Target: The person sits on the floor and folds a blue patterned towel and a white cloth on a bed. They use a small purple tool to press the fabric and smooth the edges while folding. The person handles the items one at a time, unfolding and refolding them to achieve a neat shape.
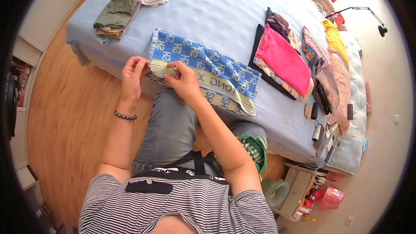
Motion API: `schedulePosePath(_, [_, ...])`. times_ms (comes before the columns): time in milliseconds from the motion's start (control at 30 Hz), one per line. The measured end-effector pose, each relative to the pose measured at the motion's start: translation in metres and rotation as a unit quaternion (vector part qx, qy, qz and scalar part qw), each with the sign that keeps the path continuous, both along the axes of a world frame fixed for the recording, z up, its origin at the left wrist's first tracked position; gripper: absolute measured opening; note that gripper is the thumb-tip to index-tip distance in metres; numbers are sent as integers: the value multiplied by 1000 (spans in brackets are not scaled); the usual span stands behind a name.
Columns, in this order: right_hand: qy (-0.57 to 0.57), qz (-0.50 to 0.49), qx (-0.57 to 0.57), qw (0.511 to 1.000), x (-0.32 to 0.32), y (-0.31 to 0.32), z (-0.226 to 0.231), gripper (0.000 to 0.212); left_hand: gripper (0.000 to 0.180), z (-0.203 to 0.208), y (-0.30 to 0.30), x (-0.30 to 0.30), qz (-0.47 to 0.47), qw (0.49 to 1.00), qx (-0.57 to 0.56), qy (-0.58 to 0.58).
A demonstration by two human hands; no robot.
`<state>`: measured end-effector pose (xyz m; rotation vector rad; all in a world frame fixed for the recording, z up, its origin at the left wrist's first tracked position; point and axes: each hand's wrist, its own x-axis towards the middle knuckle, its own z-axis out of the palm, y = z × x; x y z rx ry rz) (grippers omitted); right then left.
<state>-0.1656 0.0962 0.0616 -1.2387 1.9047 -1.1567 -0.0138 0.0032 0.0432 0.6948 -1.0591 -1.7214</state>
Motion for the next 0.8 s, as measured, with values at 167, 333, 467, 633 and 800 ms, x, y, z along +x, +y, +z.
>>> schedulePosePath(167, [61,7,13,998,8,-6,1,32,10,-26,1,14,0,998,-5,-61])
schedulePosePath(333, [-20,-14,13,1000,2,-9,-6,26,7,-27,9,19,20,969,-134,-208])
schedulePosePath(467, [-63,-22,6,998,-5,-11,-12,23,4,-32,21,9,-5,976,-100,-192])
schedulePosePath(633, [-89,-22,8,996,-5,-10,-11,21,7,-44,19,7,-25,989,-55,-133])
schedulePosePath(800, [-132,-33,7,991,-6,-9,-9,19,10,-25,27,1,16,945,-162,-284])
